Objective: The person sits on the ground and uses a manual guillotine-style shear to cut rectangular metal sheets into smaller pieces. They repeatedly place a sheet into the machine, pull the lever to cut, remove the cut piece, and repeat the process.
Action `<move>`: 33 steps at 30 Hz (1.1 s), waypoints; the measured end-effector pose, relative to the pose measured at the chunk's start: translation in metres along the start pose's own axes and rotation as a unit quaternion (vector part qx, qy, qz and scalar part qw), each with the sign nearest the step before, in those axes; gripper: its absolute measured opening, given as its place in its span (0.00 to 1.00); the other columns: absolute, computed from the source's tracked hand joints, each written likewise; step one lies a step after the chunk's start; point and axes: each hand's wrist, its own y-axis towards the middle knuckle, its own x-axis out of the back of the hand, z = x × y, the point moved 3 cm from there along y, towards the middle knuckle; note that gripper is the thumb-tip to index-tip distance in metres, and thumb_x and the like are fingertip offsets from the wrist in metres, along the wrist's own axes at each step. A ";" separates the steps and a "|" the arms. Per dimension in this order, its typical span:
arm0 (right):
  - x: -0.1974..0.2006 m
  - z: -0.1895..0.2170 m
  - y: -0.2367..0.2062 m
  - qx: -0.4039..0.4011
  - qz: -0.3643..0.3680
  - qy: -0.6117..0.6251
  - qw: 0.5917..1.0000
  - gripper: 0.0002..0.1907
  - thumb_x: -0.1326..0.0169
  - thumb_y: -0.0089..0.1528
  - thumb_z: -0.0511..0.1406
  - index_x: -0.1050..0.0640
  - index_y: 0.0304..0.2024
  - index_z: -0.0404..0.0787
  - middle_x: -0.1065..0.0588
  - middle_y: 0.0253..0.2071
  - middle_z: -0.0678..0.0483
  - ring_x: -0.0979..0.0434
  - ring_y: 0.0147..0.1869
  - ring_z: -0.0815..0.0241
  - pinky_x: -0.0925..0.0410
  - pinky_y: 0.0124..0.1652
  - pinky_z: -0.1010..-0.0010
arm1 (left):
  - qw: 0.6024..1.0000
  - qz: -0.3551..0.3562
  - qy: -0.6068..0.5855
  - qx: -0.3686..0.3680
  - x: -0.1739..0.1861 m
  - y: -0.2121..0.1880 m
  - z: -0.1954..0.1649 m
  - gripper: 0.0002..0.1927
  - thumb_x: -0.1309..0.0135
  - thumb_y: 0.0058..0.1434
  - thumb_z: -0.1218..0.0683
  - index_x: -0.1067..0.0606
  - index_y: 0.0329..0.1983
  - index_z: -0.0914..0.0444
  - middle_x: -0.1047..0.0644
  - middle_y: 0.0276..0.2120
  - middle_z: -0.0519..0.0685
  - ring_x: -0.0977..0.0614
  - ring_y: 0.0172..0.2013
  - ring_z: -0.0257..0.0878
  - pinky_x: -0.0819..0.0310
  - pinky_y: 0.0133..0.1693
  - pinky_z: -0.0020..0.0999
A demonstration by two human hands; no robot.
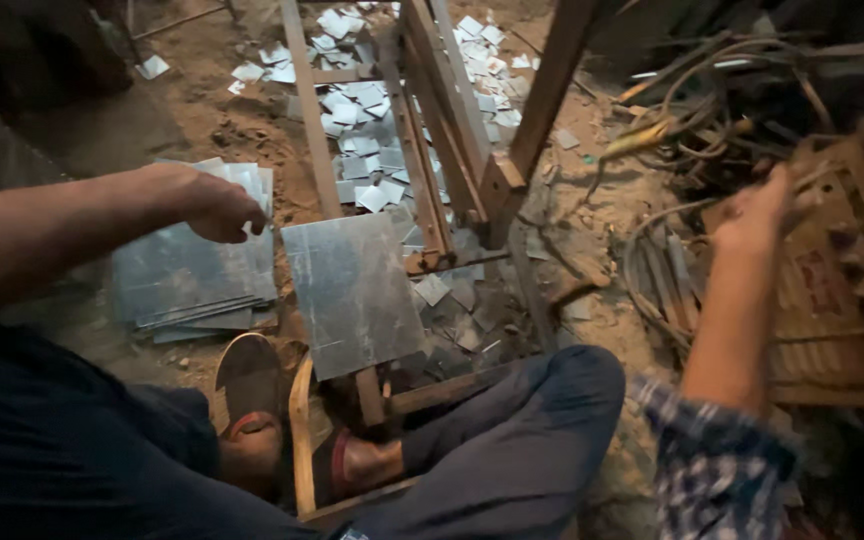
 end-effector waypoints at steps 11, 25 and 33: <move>-0.001 -0.239 -0.179 0.053 0.142 -0.382 0.912 0.26 0.55 0.70 0.45 0.31 0.63 0.34 0.27 0.57 0.35 0.28 0.61 0.36 0.35 0.58 0.51 | 0.997 0.016 0.042 -0.058 -0.031 0.039 0.004 0.20 0.45 0.64 0.46 0.24 0.59 0.49 0.17 0.48 0.54 0.17 0.51 0.51 0.23 0.55 0.45; -0.035 -0.252 -0.211 0.213 0.291 -0.364 0.859 0.22 0.46 0.63 0.31 0.25 0.62 0.40 0.23 0.57 0.40 0.22 0.58 0.42 0.30 0.54 0.57 | 0.995 0.029 0.031 -0.087 -0.025 0.051 -0.011 0.20 0.45 0.64 0.48 0.24 0.59 0.51 0.19 0.50 0.54 0.19 0.53 0.52 0.24 0.56 0.46; -0.056 -0.288 -0.226 -0.076 0.386 -0.122 0.911 0.21 0.50 0.67 0.28 0.33 0.63 0.39 0.25 0.38 0.50 0.21 0.25 0.61 0.25 0.24 0.67 | 0.997 0.025 0.032 -0.067 -0.017 0.044 -0.010 0.21 0.46 0.64 0.48 0.25 0.61 0.51 0.19 0.50 0.54 0.18 0.53 0.51 0.24 0.55 0.46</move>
